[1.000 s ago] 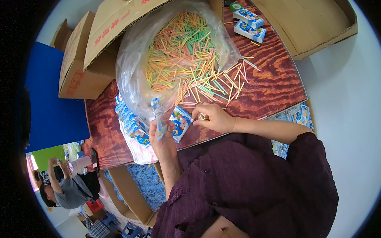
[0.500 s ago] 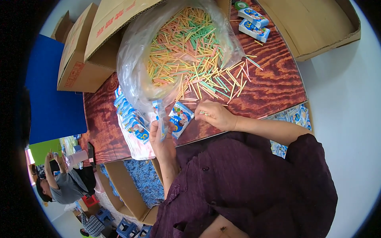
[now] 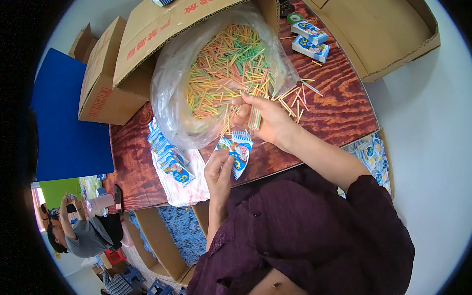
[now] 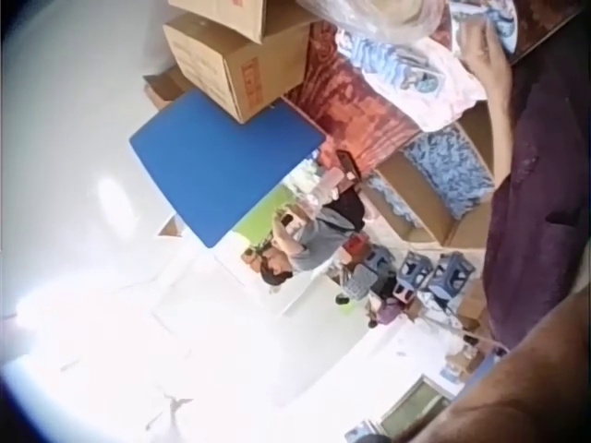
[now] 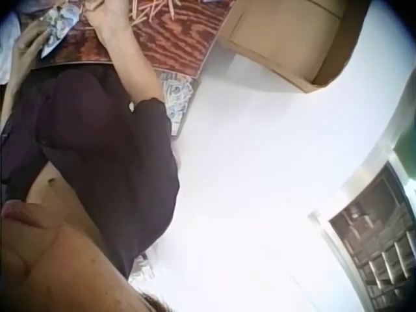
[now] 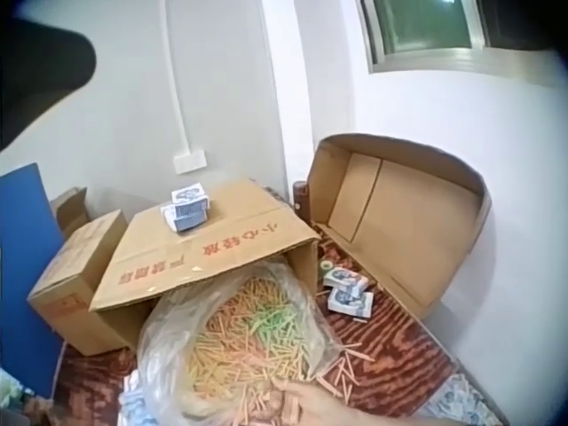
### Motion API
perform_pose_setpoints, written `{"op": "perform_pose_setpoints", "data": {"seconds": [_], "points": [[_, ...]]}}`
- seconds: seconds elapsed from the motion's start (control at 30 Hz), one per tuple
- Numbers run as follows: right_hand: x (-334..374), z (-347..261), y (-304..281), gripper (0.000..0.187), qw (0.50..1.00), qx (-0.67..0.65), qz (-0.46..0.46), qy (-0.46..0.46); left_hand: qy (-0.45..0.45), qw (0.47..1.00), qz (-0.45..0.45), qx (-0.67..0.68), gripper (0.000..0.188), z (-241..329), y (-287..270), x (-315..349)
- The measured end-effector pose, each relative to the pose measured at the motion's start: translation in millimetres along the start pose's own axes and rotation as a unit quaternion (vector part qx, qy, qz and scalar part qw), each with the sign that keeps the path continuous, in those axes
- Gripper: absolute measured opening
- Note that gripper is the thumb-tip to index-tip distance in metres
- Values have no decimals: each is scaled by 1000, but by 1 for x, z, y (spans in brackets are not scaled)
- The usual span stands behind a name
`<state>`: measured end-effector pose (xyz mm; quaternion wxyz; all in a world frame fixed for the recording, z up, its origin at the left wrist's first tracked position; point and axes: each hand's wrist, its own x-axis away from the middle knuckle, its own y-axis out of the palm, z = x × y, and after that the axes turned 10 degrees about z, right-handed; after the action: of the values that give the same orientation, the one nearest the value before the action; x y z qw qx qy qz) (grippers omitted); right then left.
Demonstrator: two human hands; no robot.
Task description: Packing small blue and white pouches into large cardboard boxes containing filler material.
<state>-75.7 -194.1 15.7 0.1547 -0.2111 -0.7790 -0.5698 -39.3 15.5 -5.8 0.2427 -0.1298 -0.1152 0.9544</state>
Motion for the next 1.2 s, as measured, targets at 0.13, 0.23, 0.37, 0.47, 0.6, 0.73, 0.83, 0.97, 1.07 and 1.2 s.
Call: {"op": "perform_pose_setpoints", "data": {"seconds": [0.13, 0.23, 0.37, 0.47, 0.6, 0.73, 0.83, 0.97, 1.07, 1.2], "points": [[-1, 8, 3, 31, 999, 38, 2, -22, 0, 1000, -5, -4, 6, 3, 1, 0], [-2, 16, 6, 31, 999, 4, -23, -39, 18, 1000, 1, -10, 6, 2, 2, -1], [3, 27, 10, 31, 998, 2, 23, -67, 37, 999, 27, -14, 6, 2, 6, 1], [11, 34, 10, 30, 990, 85, 16, -108, 19, 998, 61, 4, 6, 4, 12, 3], [23, 28, 16, 46, 896, 385, -164, -147, 11, 995, 87, 52, 12, 4, 18, 4], [43, 5, 34, 61, 669, 620, -169, -374, -13, 989, 97, 107, 16, 1, 15, 1], [65, 2, 47, 61, 638, 688, -70, -337, -32, 984, 111, 135, 16, -3, 15, -1], [63, 22, 35, 51, 586, 692, -82, -414, -38, 981, 88, 168, 23, 4, 11, -3], [66, 31, 28, 55, 555, 688, -121, -452, -73, 970, 41, 226, 35, 0, 1, 2], [69, 38, 19, 59, 537, 666, -174, -487, -13, 993, 8, 119, 45, 23, -10, -2]]}}
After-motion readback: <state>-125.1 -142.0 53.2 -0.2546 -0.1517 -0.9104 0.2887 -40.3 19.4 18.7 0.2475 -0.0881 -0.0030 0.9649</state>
